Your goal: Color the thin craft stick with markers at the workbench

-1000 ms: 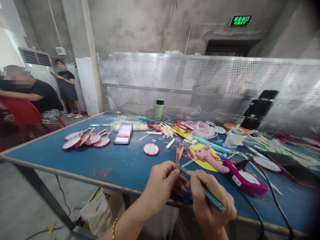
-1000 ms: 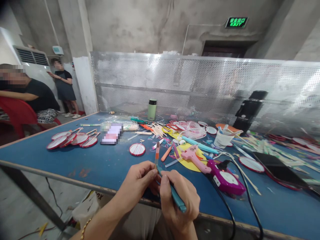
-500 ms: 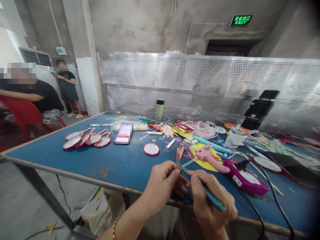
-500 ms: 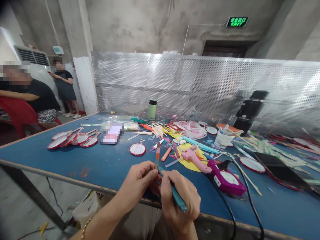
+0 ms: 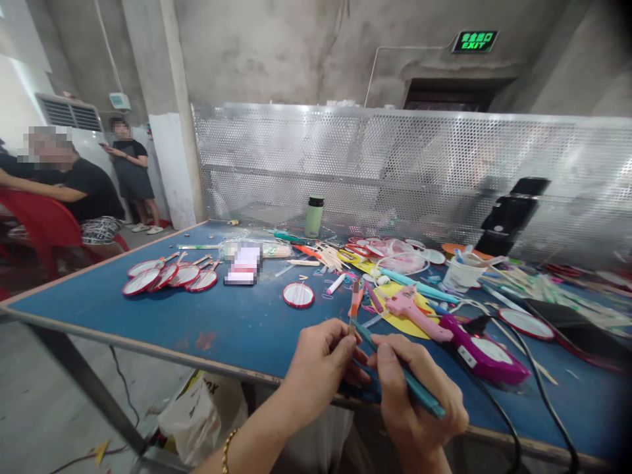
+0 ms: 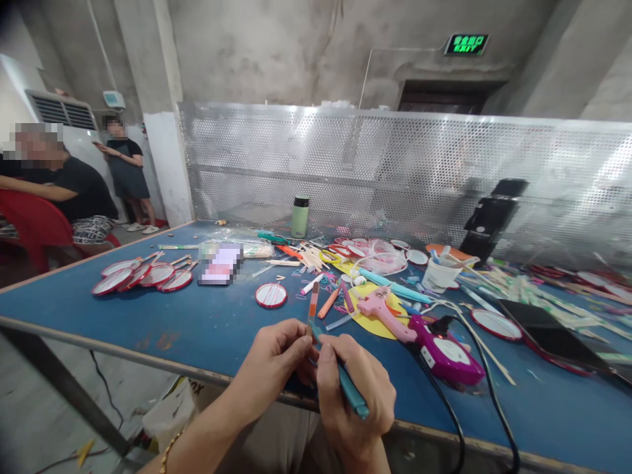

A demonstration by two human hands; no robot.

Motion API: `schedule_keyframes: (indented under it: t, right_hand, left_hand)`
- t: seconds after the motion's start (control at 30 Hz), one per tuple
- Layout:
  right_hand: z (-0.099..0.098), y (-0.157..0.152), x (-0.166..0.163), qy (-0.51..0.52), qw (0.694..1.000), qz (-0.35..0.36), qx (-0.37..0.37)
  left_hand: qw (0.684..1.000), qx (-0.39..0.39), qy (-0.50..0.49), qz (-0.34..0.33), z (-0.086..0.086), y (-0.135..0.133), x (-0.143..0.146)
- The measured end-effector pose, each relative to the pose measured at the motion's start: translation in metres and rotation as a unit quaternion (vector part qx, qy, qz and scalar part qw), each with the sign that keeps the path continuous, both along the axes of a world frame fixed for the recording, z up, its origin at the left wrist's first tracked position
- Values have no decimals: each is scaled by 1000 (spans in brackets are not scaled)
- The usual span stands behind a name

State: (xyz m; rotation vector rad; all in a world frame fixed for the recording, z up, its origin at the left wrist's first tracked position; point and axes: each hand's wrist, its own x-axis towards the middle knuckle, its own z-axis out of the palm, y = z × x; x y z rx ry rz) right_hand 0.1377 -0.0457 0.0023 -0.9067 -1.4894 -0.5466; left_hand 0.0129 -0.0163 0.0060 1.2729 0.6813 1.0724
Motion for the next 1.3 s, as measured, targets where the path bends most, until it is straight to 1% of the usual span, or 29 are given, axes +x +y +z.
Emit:
schedule_keyframes:
  t: [0.3,0.5,0.63,0.8,0.93,1.07,1.3]
  right_hand:
    - [0,0,1,-2,1000,8,-10]
    - [-4,1,2,2,1000,-13,-8]
    - [-4,2,1,17,1000,2,-6]
    - [-3,2,1,5,1000,19,-13]
    - [-6,0,4,16,1000,12,-5]
    - [-5,0,4,9,1000,4,1]
    - [-3,-1,2,2,1000,1,-7]
  left_hand:
    - [1000,7,13,5,1,-1,0]
    - [1000,-6,3,-4,0,-1,0]
    - [1000,-4,10,0,1,0,1]
    - [1000,4,7,2,1,0,0]
    - [1000,2,-7,-9,-1,0,-1]
    - [1000,-6,-20,-22,-2,1,-2]
    - [1000,-2,-24,-15,-1,1,-2]
